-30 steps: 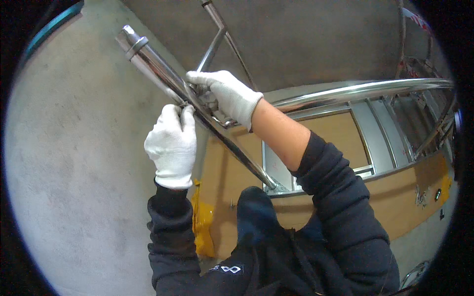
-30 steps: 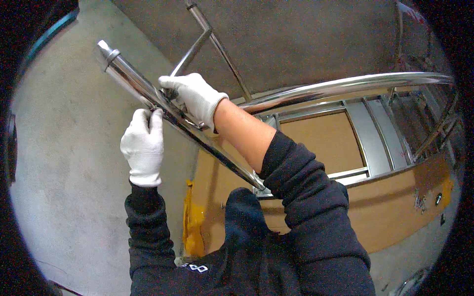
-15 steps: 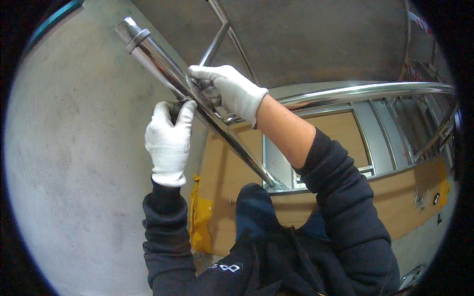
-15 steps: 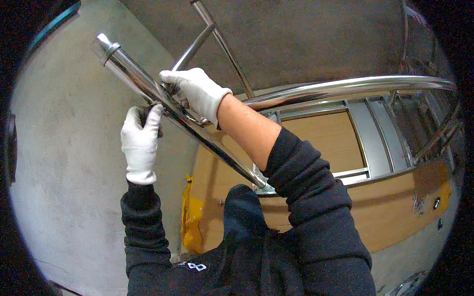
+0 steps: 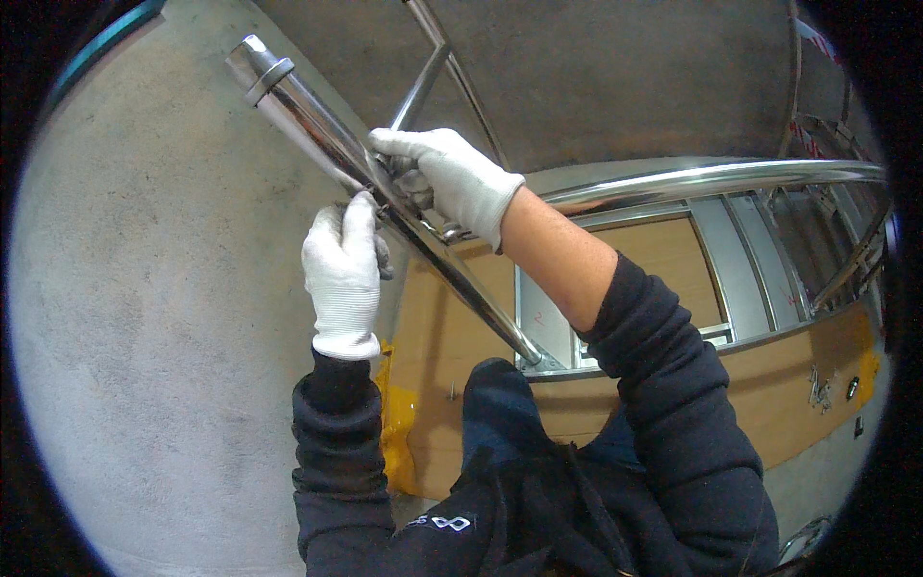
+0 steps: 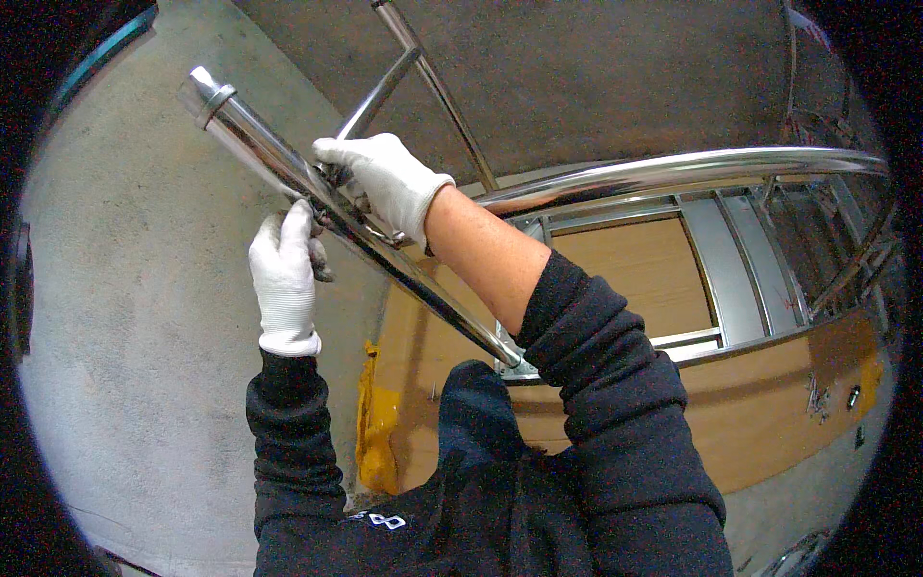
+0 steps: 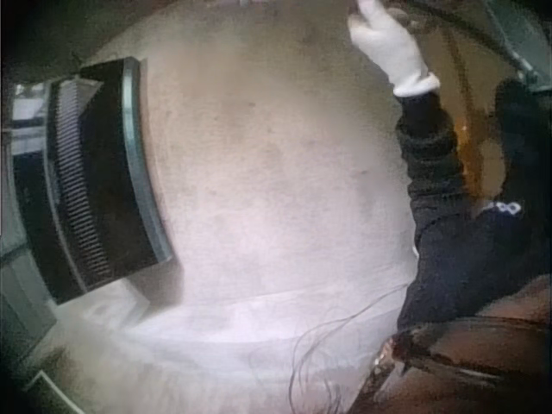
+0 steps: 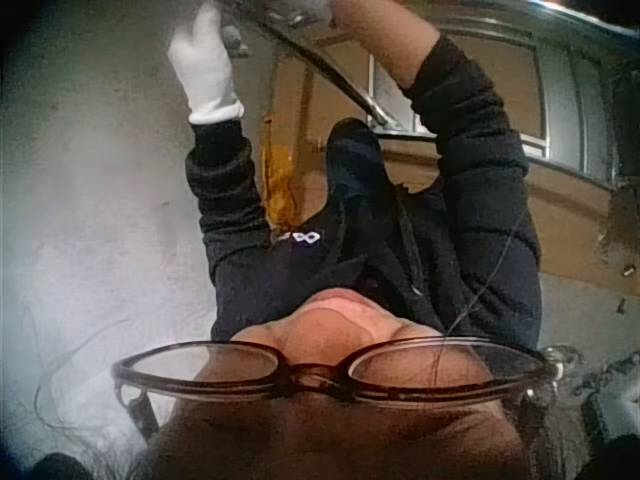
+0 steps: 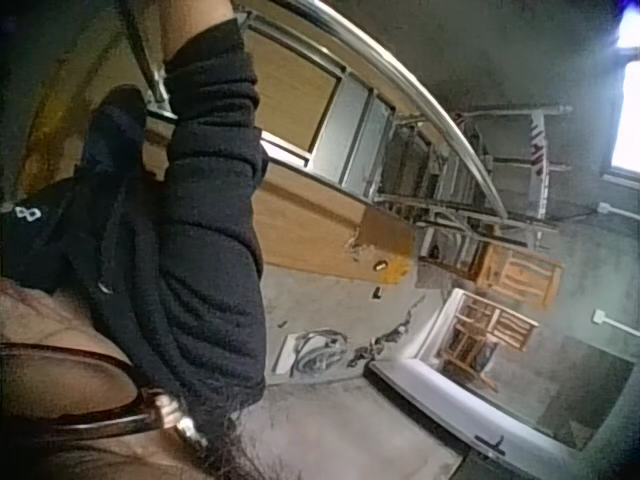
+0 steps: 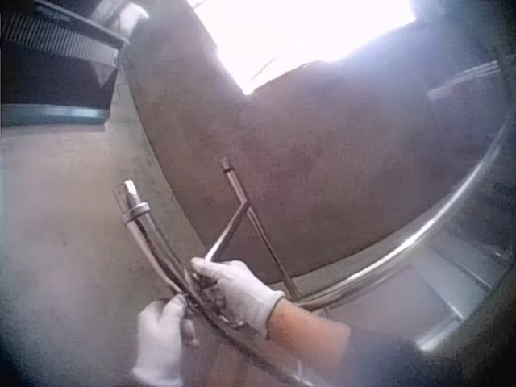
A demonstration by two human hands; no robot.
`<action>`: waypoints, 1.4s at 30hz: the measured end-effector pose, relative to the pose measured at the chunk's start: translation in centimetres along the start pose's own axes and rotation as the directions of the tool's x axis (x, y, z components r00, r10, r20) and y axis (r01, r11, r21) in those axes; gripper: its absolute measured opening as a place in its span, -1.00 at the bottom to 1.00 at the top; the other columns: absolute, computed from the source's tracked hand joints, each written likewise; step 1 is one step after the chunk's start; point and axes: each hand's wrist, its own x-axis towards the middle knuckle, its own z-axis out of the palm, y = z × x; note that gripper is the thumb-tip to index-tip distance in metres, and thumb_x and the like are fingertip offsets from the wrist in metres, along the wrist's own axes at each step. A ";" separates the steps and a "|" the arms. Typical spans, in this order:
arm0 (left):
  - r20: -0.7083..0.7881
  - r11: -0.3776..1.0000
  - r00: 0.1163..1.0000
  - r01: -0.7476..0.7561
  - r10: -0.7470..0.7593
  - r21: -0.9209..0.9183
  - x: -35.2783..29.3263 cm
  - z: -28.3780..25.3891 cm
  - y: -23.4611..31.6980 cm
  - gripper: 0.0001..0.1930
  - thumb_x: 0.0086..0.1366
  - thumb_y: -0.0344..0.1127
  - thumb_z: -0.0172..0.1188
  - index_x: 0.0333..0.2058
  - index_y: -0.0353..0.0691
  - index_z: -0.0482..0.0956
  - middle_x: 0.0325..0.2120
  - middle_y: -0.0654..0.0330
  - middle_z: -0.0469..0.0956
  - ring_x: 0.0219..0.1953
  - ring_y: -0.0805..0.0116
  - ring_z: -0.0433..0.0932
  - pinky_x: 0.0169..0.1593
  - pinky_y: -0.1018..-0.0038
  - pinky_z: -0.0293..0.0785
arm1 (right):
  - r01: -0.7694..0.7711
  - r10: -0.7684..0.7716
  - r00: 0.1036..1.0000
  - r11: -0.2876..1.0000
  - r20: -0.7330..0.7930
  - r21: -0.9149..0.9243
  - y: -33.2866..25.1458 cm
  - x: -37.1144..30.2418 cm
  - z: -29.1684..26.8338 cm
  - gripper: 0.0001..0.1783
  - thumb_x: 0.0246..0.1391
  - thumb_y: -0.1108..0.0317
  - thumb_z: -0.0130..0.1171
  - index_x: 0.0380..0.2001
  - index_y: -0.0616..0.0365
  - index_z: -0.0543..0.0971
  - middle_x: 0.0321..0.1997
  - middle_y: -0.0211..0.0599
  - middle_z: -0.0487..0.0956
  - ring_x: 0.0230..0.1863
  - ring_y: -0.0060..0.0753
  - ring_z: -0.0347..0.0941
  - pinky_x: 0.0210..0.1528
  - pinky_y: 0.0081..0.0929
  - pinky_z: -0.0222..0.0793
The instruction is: The person assembles a metal frame by connecting cylindrical rods and tightening bolts with a wrench. They adjust the frame's position and secure joints while sitting on the floor.
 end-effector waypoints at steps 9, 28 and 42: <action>-0.037 0.880 0.965 -0.220 0.259 0.422 0.1 -0.7 0.8 -0.70 0.27 -0.13 0.21 -0.46 -0.25 0.47 -0.68 0.16 0.47 -0.64 0.30 0.47 -0.50 0.40 0.38 | -0.035 0.036 0.999 0.998 0.019 -0.054 -0.3 0.0 -0.1 -0.67 0.10 0.04 0.20 -0.41 0.10 0.61 -0.52 -0.45 0.49 -0.56 -0.61 0.27 -0.53 -0.56 0.10; -0.047 0.837 0.929 -0.307 0.366 0.452 -0.1 -0.4 -0.1 -0.66 0.33 -0.08 0.14 -0.45 -0.27 0.48 -0.74 0.29 0.39 -0.70 0.53 0.38 -0.59 0.49 0.26 | -0.027 0.027 0.999 1.000 0.020 -0.011 -0.8 -0.9 0.7 -0.68 0.13 0.02 0.18 -0.42 0.06 0.58 -0.56 -0.53 0.43 -0.61 -0.68 0.18 -0.52 -0.60 0.05; -0.039 0.966 0.985 -0.154 0.165 0.206 -0.1 -0.6 0.2 -0.67 0.27 -0.13 0.21 -0.49 -0.30 0.48 -0.73 0.14 0.42 -0.69 0.41 0.40 -0.55 0.41 0.33 | 0.004 -0.003 1.000 1.000 0.027 -0.017 0.0 0.2 -0.1 -0.65 0.09 0.08 0.23 -0.40 0.19 0.64 -0.49 -0.33 0.57 -0.53 -0.48 0.37 -0.47 -0.45 0.27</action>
